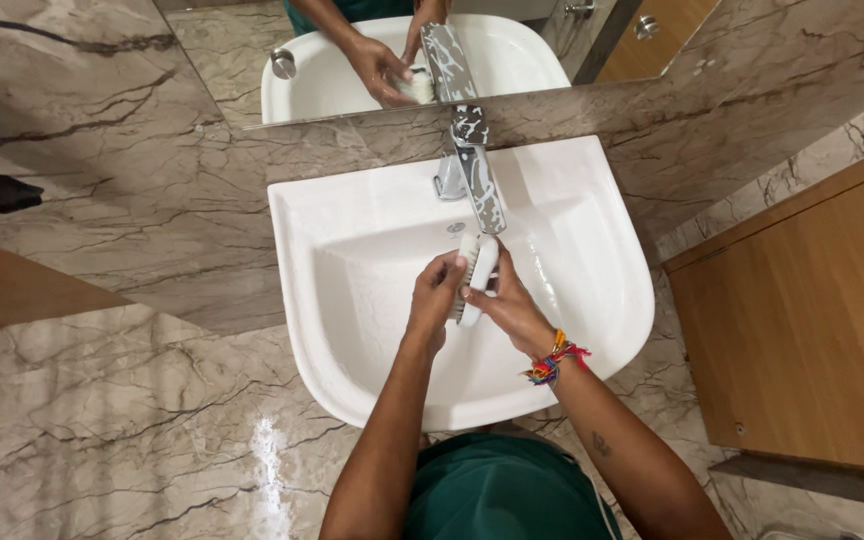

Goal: The person cleans a hand brush at a bathroom sink by applying soap to it and scrubbing the bristles with their fingers under running water.

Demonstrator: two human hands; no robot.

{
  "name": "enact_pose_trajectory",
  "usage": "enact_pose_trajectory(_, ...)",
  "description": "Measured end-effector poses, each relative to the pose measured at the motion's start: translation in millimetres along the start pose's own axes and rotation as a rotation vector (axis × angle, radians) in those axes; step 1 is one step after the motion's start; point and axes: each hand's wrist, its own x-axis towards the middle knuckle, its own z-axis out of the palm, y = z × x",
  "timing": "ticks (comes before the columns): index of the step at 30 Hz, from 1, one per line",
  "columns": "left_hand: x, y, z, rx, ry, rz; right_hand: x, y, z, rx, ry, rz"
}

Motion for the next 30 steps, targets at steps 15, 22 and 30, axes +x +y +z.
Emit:
enact_pose_trajectory(15,29,-47,22,-0.118,-0.024,0.099,43,22,5,-0.573,0.522,-0.36)
enact_pose_trajectory(22,28,-37,30,-0.01,-0.044,0.055,82,29,-22,-0.307,0.493,0.004)
enact_pose_trajectory(30,41,-46,24,-0.15,0.01,0.03,63,49,-26,0.295,0.101,-0.074)
